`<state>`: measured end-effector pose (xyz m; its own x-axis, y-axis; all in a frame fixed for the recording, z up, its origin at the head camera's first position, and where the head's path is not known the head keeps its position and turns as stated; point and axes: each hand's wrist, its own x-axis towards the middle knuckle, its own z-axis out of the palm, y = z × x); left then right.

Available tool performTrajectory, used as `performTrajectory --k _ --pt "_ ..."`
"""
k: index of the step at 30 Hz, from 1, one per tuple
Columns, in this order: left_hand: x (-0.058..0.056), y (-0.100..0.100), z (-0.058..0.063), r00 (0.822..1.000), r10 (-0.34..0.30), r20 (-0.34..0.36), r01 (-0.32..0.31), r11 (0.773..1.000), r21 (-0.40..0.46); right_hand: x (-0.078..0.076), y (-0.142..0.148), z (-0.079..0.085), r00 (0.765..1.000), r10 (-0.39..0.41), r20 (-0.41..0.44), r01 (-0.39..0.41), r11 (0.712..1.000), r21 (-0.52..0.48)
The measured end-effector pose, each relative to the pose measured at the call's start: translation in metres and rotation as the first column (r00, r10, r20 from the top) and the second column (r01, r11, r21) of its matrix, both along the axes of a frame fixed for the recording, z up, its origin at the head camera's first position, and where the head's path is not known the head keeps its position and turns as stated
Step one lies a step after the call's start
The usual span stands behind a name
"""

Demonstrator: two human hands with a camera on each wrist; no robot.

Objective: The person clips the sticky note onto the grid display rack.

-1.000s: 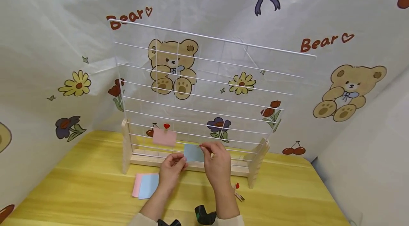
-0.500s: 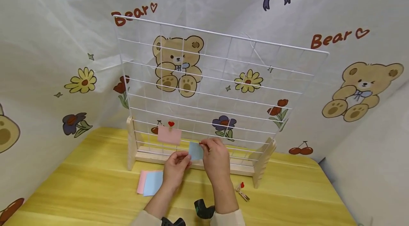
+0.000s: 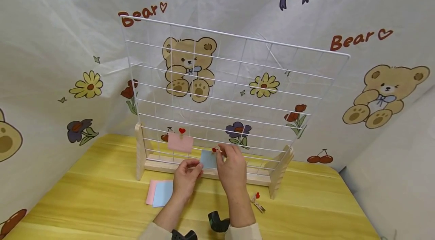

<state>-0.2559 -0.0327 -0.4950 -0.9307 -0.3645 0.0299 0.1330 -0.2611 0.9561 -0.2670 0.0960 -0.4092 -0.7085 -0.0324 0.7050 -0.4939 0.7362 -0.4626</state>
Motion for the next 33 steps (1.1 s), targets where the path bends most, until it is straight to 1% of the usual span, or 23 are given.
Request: performTrajectory --k 3,6,11,13,17,20,24,26,27,28,29,30,31,33 --pt "0.0 0.0 0.001 0.999 0.035 0.011 -0.035 0.999 -0.026 0.001 0.004 0.001 0.999 0.008 -0.035 -0.009 1.0 -0.017" --pt "0.0 -0.001 0.002 0.998 0.057 0.016 -0.057 0.997 -0.043 0.003 0.008 0.002 0.999 0.015 -0.032 -0.016 0.999 -0.039" --pt "-0.001 -0.002 0.004 0.998 0.056 -0.019 -0.057 0.997 -0.05 0.006 0.018 0.002 1.0 -0.003 0.025 0.004 0.999 -0.052" --pt "-0.001 -0.002 0.005 0.998 0.052 -0.019 -0.053 0.998 -0.044 0.007 0.024 0.001 0.998 -0.021 0.056 0.024 0.998 -0.059" --pt "0.001 -0.002 0.005 1.0 0.03 -0.006 -0.03 0.999 -0.016 0.011 0.035 -0.004 0.993 -0.038 0.109 0.046 0.997 -0.069" --pt "0.003 -0.002 0.007 1.0 0.006 -0.012 -0.006 1.0 -0.003 0.016 0.043 -0.009 0.988 -0.047 0.146 0.054 0.998 -0.044" --pt "0.007 -0.002 0.01 0.999 -0.027 -0.035 0.026 0.999 -0.024 0.024 0.052 -0.018 0.979 -0.039 0.198 0.04 0.999 -0.001" --pt "0.008 -0.002 0.011 0.997 -0.067 -0.038 0.065 0.997 -0.048 0.028 0.055 -0.023 0.969 -0.027 0.246 0.019 0.999 0.033" --pt "0.009 -0.002 0.011 0.995 -0.098 -0.036 0.095 0.993 -0.071 0.03 0.056 -0.026 0.958 -0.014 0.285 -0.001 0.999 0.05" --pt "0.01 -0.002 0.011 0.99 -0.138 -0.029 0.135 0.986 -0.094 0.031 0.057 -0.029 0.944 -0.003 0.329 -0.021 0.997 0.068" --pt "0.011 -0.002 0.012 0.982 -0.187 -0.02 0.183 0.974 -0.132 0.032 0.059 -0.031 0.925 0.008 0.379 -0.043 0.995 0.085" --pt "0.012 -0.002 0.012 0.969 -0.245 -0.006 0.24 0.954 -0.179 0.033 0.061 -0.034 0.9 0.018 0.435 -0.068 0.993 0.1" --pt "0.013 -0.002 0.013 0.953 -0.301 0.013 0.296 0.925 -0.238 0.034 0.064 -0.035 0.873 0.025 0.487 -0.092 0.989 0.114" --pt "0.016 -0.002 0.015 0.916 -0.396 0.055 0.388 0.848 -0.362 0.036 0.07 -0.036 0.815 0.035 0.578 -0.124 0.985 0.116"
